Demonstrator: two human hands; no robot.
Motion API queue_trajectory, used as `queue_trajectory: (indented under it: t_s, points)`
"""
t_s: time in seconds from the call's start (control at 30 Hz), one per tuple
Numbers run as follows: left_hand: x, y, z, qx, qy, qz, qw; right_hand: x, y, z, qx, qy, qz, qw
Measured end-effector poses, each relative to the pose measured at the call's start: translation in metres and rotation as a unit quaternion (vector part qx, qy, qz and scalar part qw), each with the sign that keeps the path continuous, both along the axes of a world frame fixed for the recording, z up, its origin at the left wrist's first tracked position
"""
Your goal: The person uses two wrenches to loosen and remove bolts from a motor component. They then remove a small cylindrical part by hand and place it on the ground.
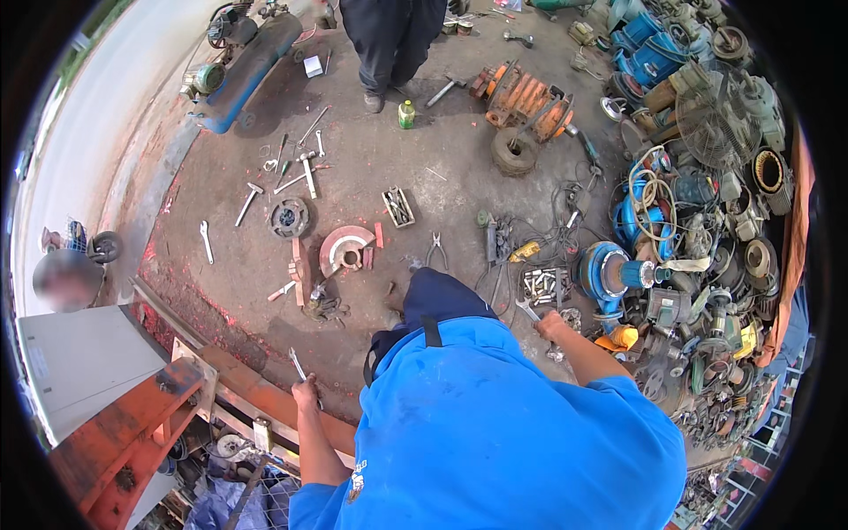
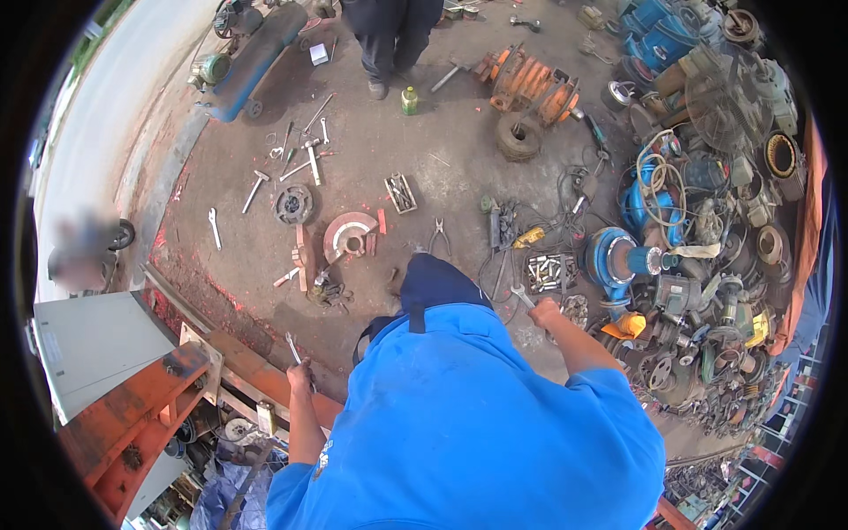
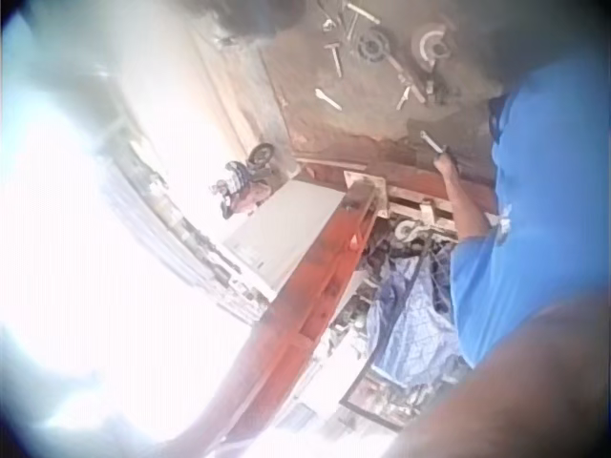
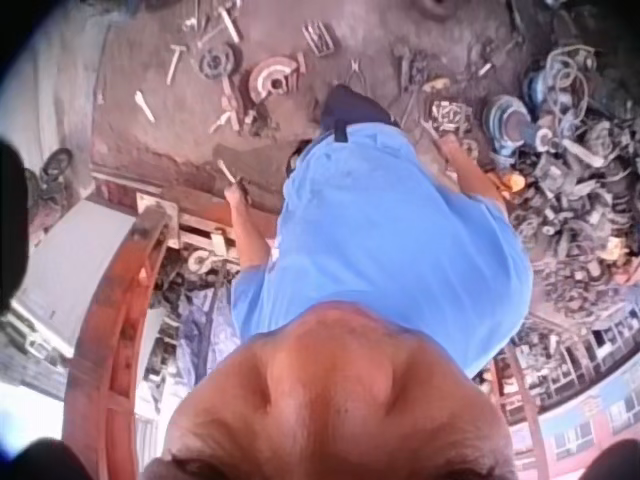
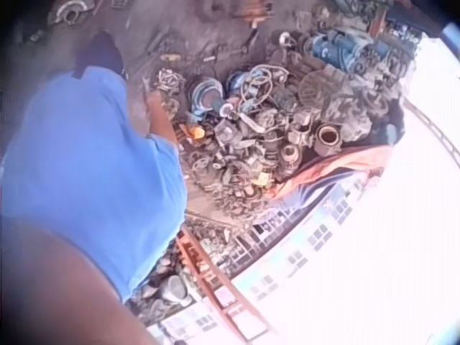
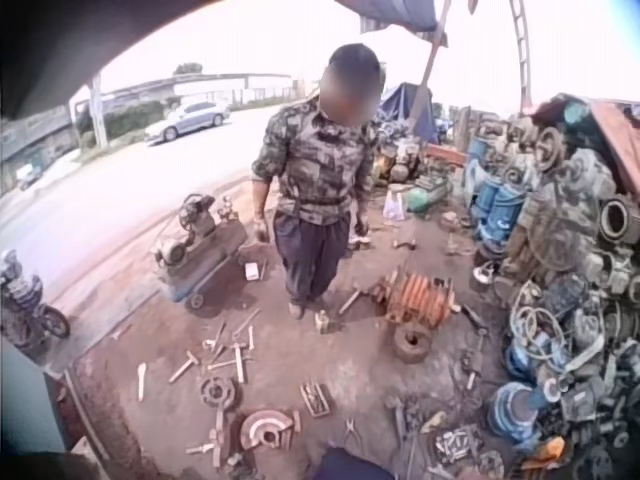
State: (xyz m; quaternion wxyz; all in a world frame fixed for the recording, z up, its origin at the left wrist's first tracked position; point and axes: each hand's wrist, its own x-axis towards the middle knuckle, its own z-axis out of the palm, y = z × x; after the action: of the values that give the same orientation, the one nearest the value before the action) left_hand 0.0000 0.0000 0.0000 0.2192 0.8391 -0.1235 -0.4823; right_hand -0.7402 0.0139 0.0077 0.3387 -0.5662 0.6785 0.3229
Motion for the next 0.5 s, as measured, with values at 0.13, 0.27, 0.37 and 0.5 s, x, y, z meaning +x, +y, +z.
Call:
queue_trajectory:
  t_s: [0.13,0.27,0.37,0.5]
  points:
    - [0.033,-0.161,0.062,-0.093,0.009,-0.001,0.996,0.029,-0.075,-0.015,0.122,-0.003,0.145,0.982]
    - [0.024,-0.247,0.047,-0.067,0.007,0.026,0.997,0.106,-0.231,-0.038,0.03,-0.034,-0.173,0.984]
    - [0.007,-0.276,0.032,-0.022,0.016,-0.023,0.999,0.173,-0.358,0.004,-0.073,-0.133,-0.217,0.964]
    - [-0.015,-0.324,0.054,0.047,-0.025,-0.139,0.989,0.242,-0.49,0.065,-0.094,-0.208,-0.2,0.953]
